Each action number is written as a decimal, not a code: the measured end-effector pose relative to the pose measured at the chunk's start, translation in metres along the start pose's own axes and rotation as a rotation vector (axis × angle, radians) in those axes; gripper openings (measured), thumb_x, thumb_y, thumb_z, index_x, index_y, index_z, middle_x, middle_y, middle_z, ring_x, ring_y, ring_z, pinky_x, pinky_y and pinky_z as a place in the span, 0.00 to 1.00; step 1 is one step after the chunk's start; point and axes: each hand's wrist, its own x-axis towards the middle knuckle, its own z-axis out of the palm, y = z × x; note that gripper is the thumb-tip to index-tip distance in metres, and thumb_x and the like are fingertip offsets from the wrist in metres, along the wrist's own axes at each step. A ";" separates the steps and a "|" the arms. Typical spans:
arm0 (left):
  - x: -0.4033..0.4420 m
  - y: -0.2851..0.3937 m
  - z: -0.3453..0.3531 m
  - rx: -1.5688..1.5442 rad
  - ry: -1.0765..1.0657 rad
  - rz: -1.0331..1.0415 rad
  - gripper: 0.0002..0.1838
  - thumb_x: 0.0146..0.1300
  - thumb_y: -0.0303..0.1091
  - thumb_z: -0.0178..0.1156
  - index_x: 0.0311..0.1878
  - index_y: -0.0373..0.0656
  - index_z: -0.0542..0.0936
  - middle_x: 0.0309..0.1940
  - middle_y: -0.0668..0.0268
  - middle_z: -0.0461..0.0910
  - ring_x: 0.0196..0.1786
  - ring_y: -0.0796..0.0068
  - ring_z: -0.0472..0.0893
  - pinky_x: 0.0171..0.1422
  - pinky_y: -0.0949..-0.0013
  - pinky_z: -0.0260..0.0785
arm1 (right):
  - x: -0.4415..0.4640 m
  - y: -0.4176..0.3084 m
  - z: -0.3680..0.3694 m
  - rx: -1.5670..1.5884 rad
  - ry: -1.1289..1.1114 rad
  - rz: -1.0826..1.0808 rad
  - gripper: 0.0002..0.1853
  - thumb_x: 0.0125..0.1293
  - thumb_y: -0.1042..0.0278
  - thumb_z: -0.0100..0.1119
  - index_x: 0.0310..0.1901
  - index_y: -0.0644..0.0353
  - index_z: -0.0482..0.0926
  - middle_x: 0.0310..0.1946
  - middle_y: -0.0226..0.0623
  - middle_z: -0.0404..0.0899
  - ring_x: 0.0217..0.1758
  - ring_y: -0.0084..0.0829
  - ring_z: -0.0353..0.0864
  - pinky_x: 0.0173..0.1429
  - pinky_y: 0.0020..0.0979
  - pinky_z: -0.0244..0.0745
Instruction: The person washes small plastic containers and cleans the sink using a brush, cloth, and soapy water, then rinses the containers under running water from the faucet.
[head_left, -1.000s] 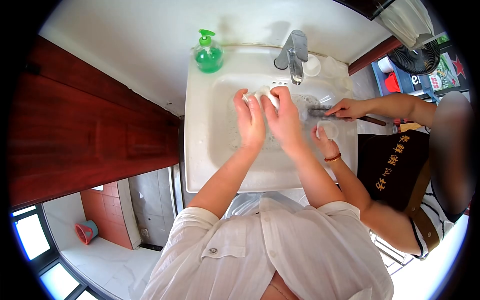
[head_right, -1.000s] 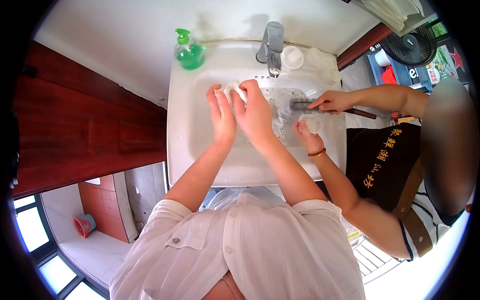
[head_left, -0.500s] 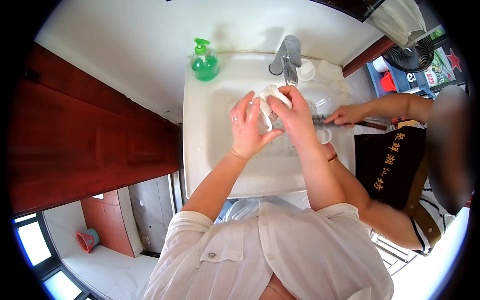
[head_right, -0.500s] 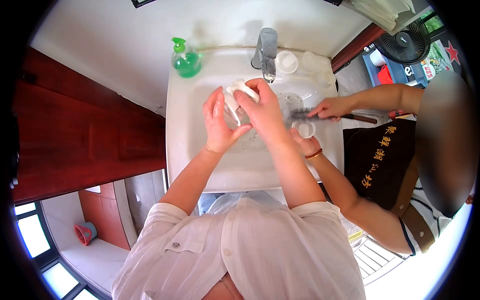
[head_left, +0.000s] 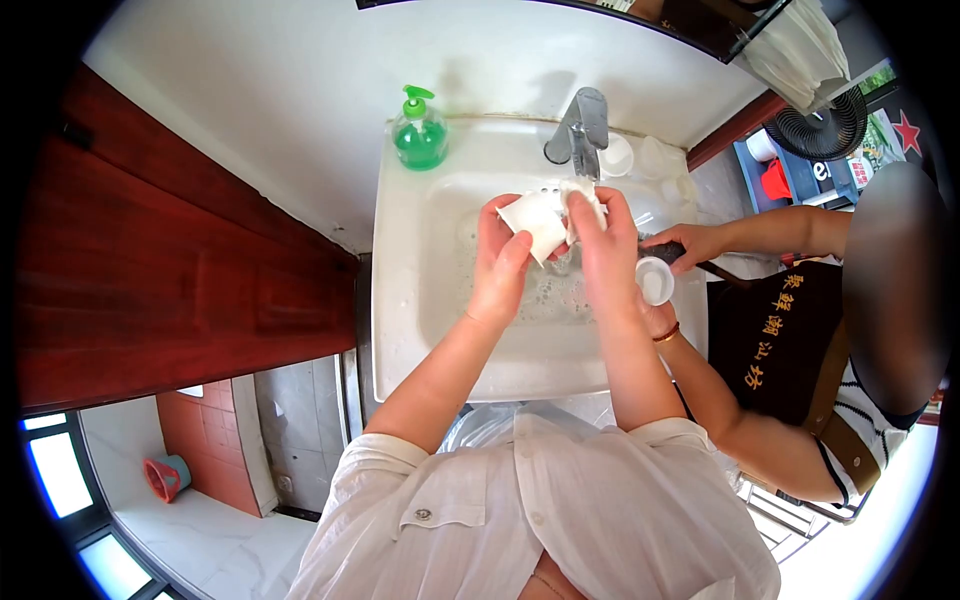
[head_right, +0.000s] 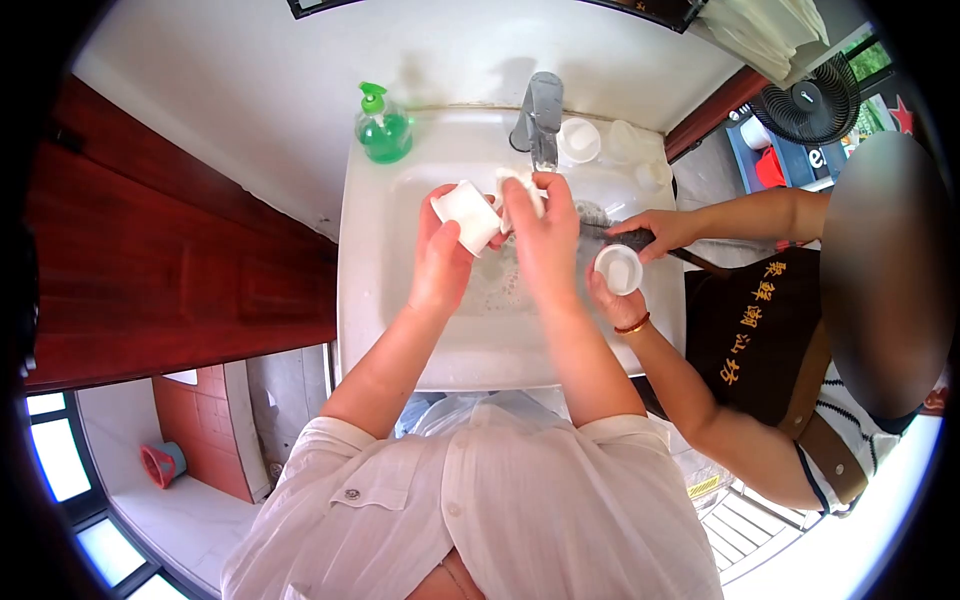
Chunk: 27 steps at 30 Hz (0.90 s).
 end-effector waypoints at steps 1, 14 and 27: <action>0.000 0.000 0.001 -0.029 -0.001 0.028 0.39 0.50 0.55 0.60 0.59 0.44 0.56 0.50 0.59 0.69 0.50 0.64 0.73 0.44 0.64 0.69 | 0.002 0.002 -0.004 0.119 -0.025 -0.021 0.12 0.62 0.66 0.57 0.40 0.63 0.67 0.27 0.36 0.76 0.31 0.20 0.75 0.36 0.23 0.70; -0.001 -0.008 -0.015 0.229 -0.039 0.182 0.34 0.45 0.27 0.62 0.57 0.43 0.58 0.51 0.60 0.65 0.52 0.70 0.68 0.55 0.65 0.64 | 0.008 0.000 -0.005 -0.174 -0.108 -0.131 0.12 0.59 0.65 0.59 0.36 0.63 0.69 0.28 0.36 0.75 0.32 0.25 0.73 0.37 0.27 0.69; -0.008 0.000 0.005 0.021 0.042 -0.213 0.26 0.64 0.39 0.49 0.63 0.47 0.54 0.56 0.60 0.63 0.57 0.67 0.68 0.54 0.65 0.68 | -0.014 0.018 -0.005 -0.203 -0.093 -0.512 0.11 0.57 0.70 0.61 0.36 0.61 0.68 0.28 0.37 0.74 0.31 0.27 0.75 0.36 0.26 0.70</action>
